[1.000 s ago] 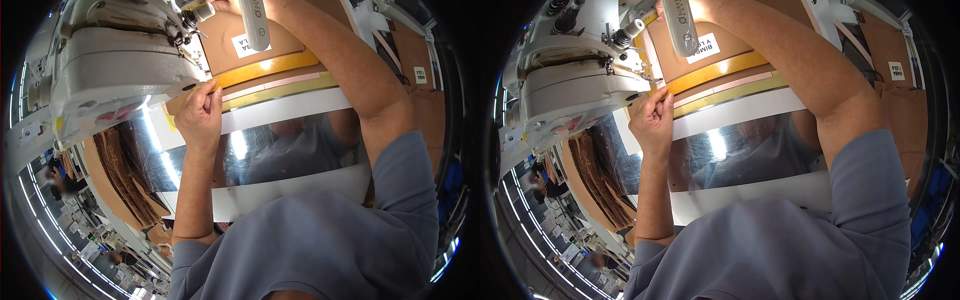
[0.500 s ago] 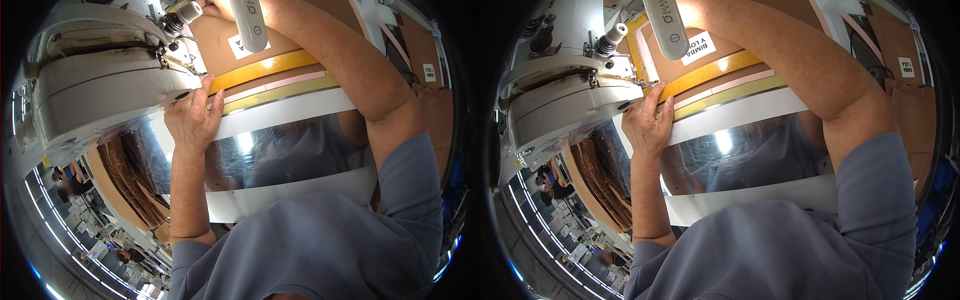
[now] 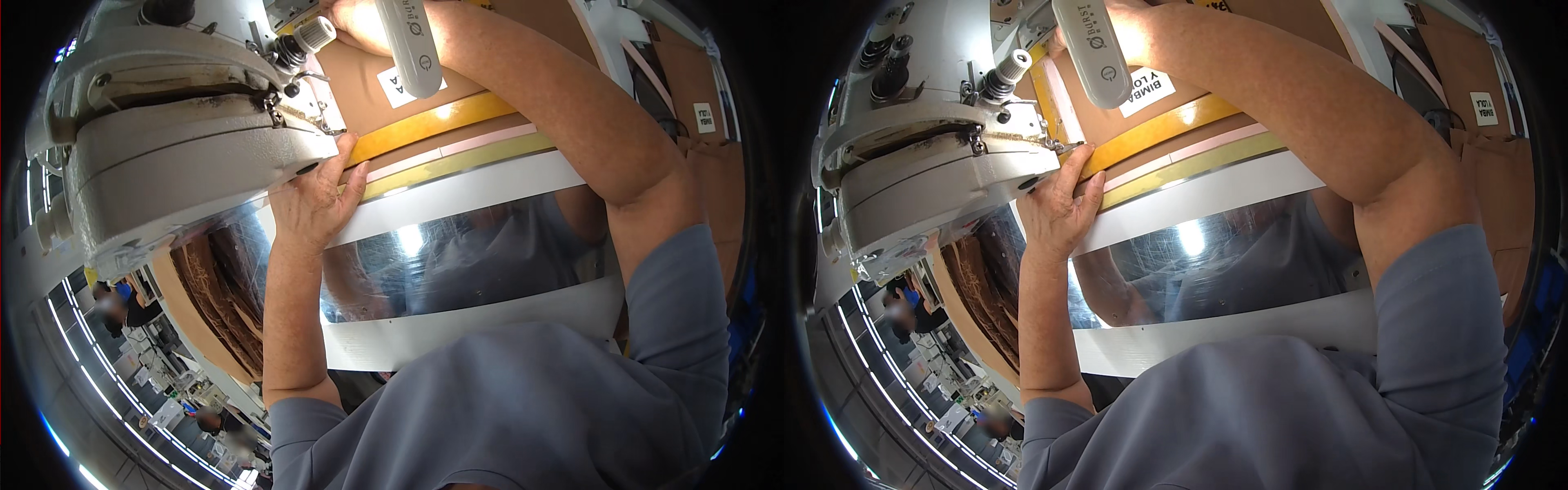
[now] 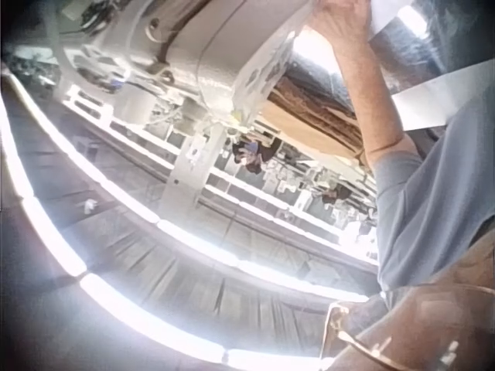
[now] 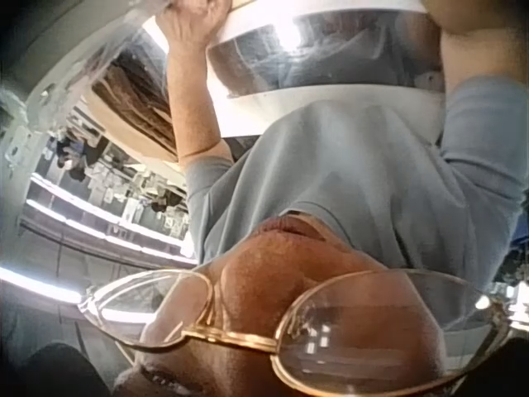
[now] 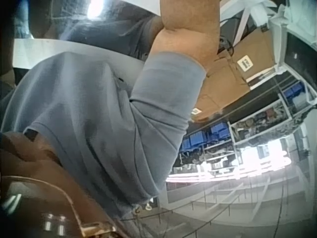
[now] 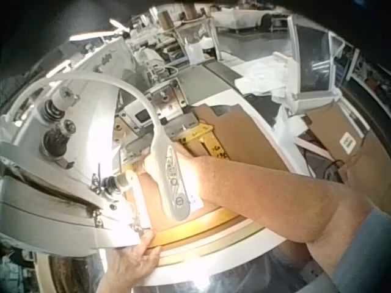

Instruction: Operating an industrial sewing machine to assemble leather or fabric components for bags, and using snips to trim excess threads.

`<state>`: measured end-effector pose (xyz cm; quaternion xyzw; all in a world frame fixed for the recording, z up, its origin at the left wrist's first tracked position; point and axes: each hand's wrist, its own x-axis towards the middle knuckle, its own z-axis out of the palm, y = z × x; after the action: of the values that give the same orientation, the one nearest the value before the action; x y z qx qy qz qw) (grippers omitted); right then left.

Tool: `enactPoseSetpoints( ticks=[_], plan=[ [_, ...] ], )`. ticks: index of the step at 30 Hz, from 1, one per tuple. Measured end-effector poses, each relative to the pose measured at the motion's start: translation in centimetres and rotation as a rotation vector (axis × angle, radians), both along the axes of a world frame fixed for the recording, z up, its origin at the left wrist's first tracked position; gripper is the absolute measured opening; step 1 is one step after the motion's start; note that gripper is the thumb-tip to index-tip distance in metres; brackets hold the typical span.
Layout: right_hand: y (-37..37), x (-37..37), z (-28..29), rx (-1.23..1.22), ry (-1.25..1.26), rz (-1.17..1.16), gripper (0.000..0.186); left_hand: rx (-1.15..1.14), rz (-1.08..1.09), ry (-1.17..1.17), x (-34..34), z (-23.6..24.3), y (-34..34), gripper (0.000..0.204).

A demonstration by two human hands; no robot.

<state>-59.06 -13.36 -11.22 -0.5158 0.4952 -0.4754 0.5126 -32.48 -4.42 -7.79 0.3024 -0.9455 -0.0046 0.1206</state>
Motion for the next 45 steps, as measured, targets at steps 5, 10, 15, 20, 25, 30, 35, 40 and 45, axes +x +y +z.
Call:
enactPoseSetpoints(
  ticks=[5,10,15,20,25,30,35,40,45],
  plan=[
    [-1.1,-0.2,-0.6,-0.251,0.593,-0.017,0.031,-0.014,-0.017,-0.009,0.1,-0.1,-0.3,0.037],
    [-3.3,1.1,-2.1,-0.357,0.834,-0.077,0.039,-0.015,-0.022,0.024,-0.1,-0.2,0.0,0.036],
    [-4.4,0.3,-0.7,-0.144,0.364,0.097,0.035,0.046,-0.009,0.051,-0.2,-0.2,0.2,0.036],
    [-1.5,0.1,1.3,0.465,-0.767,-0.013,0.030,0.081,0.011,0.056,0.1,-0.3,0.3,0.036],
    [-4.3,3.8,1.3,0.132,0.011,-0.250,0.043,0.430,0.248,0.196,3.2,-0.5,0.0,0.038],
    [-5.0,0.7,-1.4,-0.203,0.792,0.014,0.040,0.064,0.133,0.445,5.2,-2.3,-5.3,0.034],
    [-3.5,0.8,-1.1,-0.326,0.924,-0.055,0.041,0.313,-0.068,0.472,2.7,-4.4,-15.5,0.031],
    [-3.2,0.8,-0.1,-0.290,0.960,-0.008,0.041,0.423,-0.150,0.425,-0.3,-6.9,-21.9,0.027],
    [-2.8,0.9,0.7,-0.238,0.929,-0.025,0.038,0.303,-0.135,0.366,0.4,-7.4,-22.5,0.021]
  ],
)
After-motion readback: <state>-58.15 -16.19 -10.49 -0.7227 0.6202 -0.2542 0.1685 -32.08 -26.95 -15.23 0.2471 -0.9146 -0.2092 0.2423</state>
